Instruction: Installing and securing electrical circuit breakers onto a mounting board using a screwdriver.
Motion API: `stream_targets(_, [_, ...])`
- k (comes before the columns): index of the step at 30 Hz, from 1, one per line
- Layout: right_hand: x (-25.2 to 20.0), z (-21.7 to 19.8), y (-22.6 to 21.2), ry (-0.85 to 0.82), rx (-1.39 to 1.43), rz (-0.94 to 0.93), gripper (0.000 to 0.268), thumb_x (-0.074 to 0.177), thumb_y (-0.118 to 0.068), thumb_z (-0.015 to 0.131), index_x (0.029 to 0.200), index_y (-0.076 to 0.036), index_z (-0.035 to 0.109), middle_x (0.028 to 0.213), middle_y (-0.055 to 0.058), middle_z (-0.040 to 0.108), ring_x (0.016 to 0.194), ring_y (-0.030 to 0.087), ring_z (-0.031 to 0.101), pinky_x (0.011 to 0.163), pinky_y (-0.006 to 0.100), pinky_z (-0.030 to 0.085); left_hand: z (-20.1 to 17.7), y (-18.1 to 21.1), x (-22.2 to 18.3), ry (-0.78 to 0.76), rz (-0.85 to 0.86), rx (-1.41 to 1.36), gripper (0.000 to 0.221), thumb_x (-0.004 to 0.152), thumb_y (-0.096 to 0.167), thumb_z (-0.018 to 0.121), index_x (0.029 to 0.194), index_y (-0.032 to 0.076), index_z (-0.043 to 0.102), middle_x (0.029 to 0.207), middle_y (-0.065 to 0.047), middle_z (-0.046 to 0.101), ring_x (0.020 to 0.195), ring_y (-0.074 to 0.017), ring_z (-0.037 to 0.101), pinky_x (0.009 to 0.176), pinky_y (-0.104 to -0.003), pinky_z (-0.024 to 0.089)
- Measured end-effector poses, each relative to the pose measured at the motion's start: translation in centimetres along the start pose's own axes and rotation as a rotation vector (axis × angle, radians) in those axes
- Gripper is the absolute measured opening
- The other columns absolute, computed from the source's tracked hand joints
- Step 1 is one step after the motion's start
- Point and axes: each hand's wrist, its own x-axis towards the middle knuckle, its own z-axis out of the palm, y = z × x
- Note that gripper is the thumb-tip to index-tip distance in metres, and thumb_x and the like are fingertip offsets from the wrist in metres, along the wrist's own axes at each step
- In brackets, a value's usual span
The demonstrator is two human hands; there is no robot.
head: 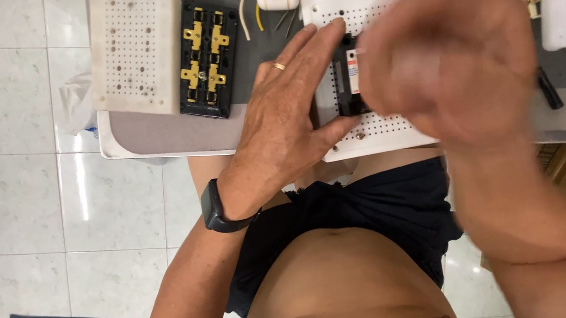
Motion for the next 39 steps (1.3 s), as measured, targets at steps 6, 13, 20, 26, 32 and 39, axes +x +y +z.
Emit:
stream_targets(6, [-0.7,5.2,2.5,0.807,-0.268,-0.353,0.029,0.100,-0.016,0.046,0.074,-0.004,0.046,0.065,0.012,0.050,0.059,0.023,0.048,0.062,0.036,0.044,-0.5,0.6,0.5,-0.030,-0.011,0.005,0.085,0.081,0.029,0.079,0.149,0.009,0.032,0.153,-0.010,0.043,0.146,-0.0320,0.035,0.106,-0.047,0.034])
stream_targets(13, [-0.9,1.1,-1.0,-0.023,-0.383,-0.395,0.034,0.101,-0.021,0.043,0.073,-0.003,0.045,0.060,0.007,0.035,0.049,0.023,0.035,0.047,0.035,0.026,-1.1,2.5,2.0,-0.135,-0.158,0.058,0.066,0.090,0.042,0.040,0.147,0.008,0.033,0.150,-0.010,0.044,0.144,-0.0265,0.030,0.106,-0.049,0.027])
stream_targets(20, [-2.3,-0.4,-4.9,0.105,-1.423,-0.131,0.034,0.097,-0.035,0.073,0.102,-0.007,0.054,0.051,-0.004,0.048,0.041,0.014,0.050,0.037,0.032,0.031,-0.4,1.9,1.5,-0.041,-0.151,0.046,0.081,0.073,0.023,0.066,0.147,0.013,0.036,0.148,-0.010,0.047,0.142,-0.0278,0.036,0.100,-0.048,0.033])
stream_targets(26, [-2.1,-0.3,-5.8,-0.177,-1.198,-0.118,0.020,0.083,0.002,0.057,0.094,-0.005,0.042,0.074,0.008,0.041,0.061,0.029,0.041,0.056,0.042,0.036,-0.5,2.1,1.6,0.003,-0.120,0.050,0.073,0.078,0.027,0.066,0.143,0.010,0.041,0.142,-0.009,0.053,0.140,-0.0282,0.040,0.099,-0.044,0.035])
stream_targets(32, [-2.2,-0.2,-5.9,-0.089,-1.399,-0.257,0.035,0.101,-0.024,0.065,0.075,-0.013,0.043,0.058,0.003,0.046,0.048,0.024,0.051,0.043,0.038,0.036,-0.3,1.3,1.4,0.028,-0.052,0.036,0.072,0.074,0.015,0.057,0.143,0.007,0.041,0.145,-0.010,0.051,0.141,-0.0308,0.041,0.096,-0.041,0.037])
stream_targets(39, [-1.7,-1.0,-6.6,-0.318,-1.413,-0.170,0.025,0.093,-0.005,0.065,0.118,-0.002,0.061,0.093,0.008,0.066,0.070,0.022,0.063,0.058,0.037,0.049,-0.5,0.6,0.6,0.013,-0.022,0.004,0.089,0.080,0.028,0.084,0.149,0.009,0.030,0.151,-0.012,0.046,0.145,-0.0315,0.036,0.108,-0.051,0.037])
